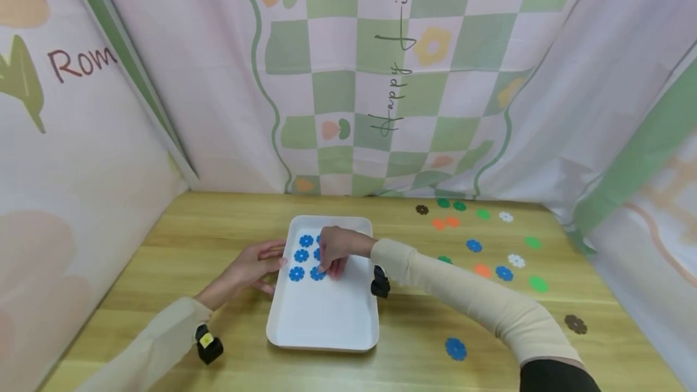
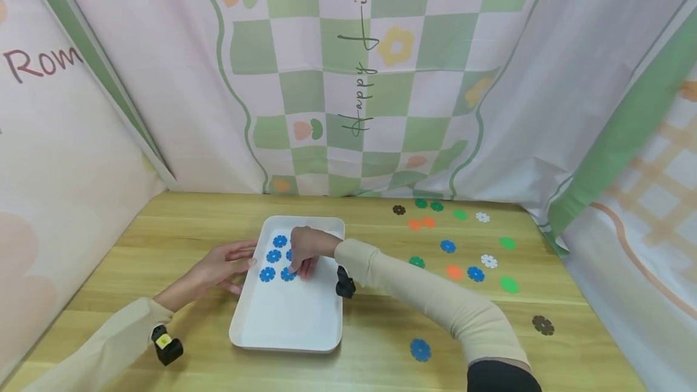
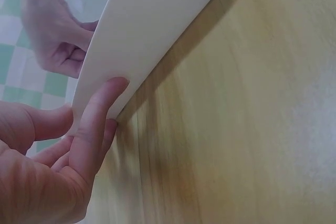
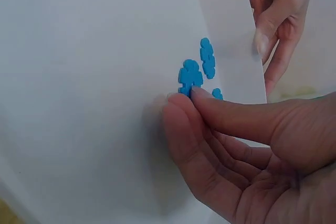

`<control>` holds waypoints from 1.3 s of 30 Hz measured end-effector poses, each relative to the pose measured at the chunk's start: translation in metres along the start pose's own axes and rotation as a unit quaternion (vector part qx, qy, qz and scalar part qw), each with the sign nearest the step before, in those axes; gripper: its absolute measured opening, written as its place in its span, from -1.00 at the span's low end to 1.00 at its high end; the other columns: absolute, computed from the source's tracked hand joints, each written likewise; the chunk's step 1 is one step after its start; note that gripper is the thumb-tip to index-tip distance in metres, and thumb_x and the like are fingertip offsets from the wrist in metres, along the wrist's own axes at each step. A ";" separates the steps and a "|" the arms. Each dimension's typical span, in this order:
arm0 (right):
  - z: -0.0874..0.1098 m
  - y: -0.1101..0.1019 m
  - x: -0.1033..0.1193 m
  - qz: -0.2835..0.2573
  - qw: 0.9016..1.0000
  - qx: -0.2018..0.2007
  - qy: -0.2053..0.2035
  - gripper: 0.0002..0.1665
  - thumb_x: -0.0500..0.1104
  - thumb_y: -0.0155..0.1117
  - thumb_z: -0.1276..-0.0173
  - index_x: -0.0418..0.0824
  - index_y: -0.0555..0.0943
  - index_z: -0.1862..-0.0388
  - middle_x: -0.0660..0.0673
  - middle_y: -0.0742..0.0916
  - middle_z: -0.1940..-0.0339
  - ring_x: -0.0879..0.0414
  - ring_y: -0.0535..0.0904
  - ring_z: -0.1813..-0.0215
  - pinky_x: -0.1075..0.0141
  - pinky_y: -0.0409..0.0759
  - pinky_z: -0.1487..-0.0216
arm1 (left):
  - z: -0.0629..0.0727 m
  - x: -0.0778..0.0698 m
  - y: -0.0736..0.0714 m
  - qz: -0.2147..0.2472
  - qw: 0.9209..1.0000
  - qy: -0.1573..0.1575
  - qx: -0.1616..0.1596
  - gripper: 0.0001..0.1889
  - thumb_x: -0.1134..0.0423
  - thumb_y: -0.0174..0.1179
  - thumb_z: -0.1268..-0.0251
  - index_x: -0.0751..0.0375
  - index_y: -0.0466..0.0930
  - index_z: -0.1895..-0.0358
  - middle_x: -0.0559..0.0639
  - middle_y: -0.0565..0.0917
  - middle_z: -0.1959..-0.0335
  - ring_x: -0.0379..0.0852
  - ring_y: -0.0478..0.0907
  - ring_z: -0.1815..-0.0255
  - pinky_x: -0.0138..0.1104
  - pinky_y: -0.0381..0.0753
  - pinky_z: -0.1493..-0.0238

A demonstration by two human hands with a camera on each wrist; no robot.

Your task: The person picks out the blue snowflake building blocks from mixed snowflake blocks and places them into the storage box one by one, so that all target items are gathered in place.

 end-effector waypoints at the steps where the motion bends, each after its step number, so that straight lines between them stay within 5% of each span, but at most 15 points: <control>1: 0.000 0.000 0.000 0.005 1.000 -0.003 0.000 -0.77 -0.27 0.55 -0.32 -0.26 0.66 0.47 -0.14 0.78 0.56 0.09 0.71 0.54 0.33 0.81 0.42 | 0.000 0.000 0.000 0.000 1.000 0.001 0.000 -0.41 0.33 0.19 -0.56 0.31 0.30 -0.56 0.44 0.41 -0.49 0.22 0.74 -0.07 -0.06 0.89 0.31; 8: 0.008 -0.006 -0.001 -0.001 0.999 -0.011 -0.040 -0.78 -0.22 0.54 -0.34 -0.22 0.69 0.47 -0.12 0.78 0.52 0.07 0.73 0.48 0.27 0.84 0.35 | -0.001 0.001 0.001 0.008 1.000 0.001 0.003 -0.41 0.35 0.19 -0.56 0.33 0.29 -0.56 0.45 0.41 -0.49 0.23 0.73 -0.09 -0.05 0.89 0.30; 15: 0.019 -0.022 -0.008 -0.049 0.988 -0.001 -0.148 -0.92 -0.25 0.43 -0.44 -0.22 0.67 0.23 -0.06 0.78 0.34 0.10 0.74 0.35 0.26 0.86 0.25 | 0.000 0.001 -0.002 0.004 1.000 0.004 0.004 -0.41 0.33 0.18 -0.57 0.33 0.28 -0.57 0.45 0.40 -0.50 0.25 0.70 -0.15 -0.05 0.89 0.29; 23: 0.040 -0.042 -0.035 -0.073 0.968 -0.075 -0.226 -0.82 -0.27 0.38 -0.47 -0.36 0.63 0.06 -0.14 0.77 0.22 0.01 0.72 0.25 0.22 0.85 0.25 | 0.000 0.003 -0.001 0.002 1.000 0.007 0.005 -0.40 0.34 0.19 -0.55 0.32 0.28 -0.57 0.45 0.39 -0.50 0.27 0.70 -0.15 -0.03 0.89 0.29; 28: 0.055 -0.059 -0.061 -0.106 0.955 -0.130 -0.243 -0.78 -0.30 0.36 -0.47 -0.43 0.61 0.04 -0.24 0.76 0.21 -0.24 0.72 0.20 0.03 0.85 0.23 | -0.001 0.004 0.000 0.002 1.000 0.004 0.002 -0.40 0.32 0.20 -0.56 0.30 0.28 -0.57 0.43 0.40 -0.51 0.31 0.65 -0.23 -0.04 0.89 0.29; 35: 0.077 -0.081 -0.110 -0.107 0.941 -0.205 -0.249 -0.82 -0.35 0.35 -0.46 -0.44 0.63 0.05 -0.30 0.76 0.21 -0.04 0.71 0.26 0.26 0.82 0.27 | -0.001 0.004 0.000 0.013 1.000 0.004 0.004 -0.40 0.34 0.17 -0.57 0.32 0.26 -0.58 0.45 0.38 -0.51 0.34 0.61 -0.28 -0.04 0.89 0.28; 39: 0.088 -0.090 -0.137 -0.104 0.940 -0.225 -0.234 -0.82 -0.34 0.35 -0.48 -0.40 0.64 0.02 -0.30 0.76 0.19 -0.04 0.71 0.22 0.18 0.83 0.23 | 0.000 0.003 -0.001 0.015 1.000 0.004 0.006 -0.40 0.34 0.17 -0.57 0.34 0.26 -0.58 0.45 0.37 -0.52 0.34 0.61 -0.29 -0.04 0.89 0.27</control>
Point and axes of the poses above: each hand's wrist, its own z-axis away from the middle knuckle, its own y-axis out of the palm, x = y × z, the point moved 1 cm from there along -z, towards the middle knuckle
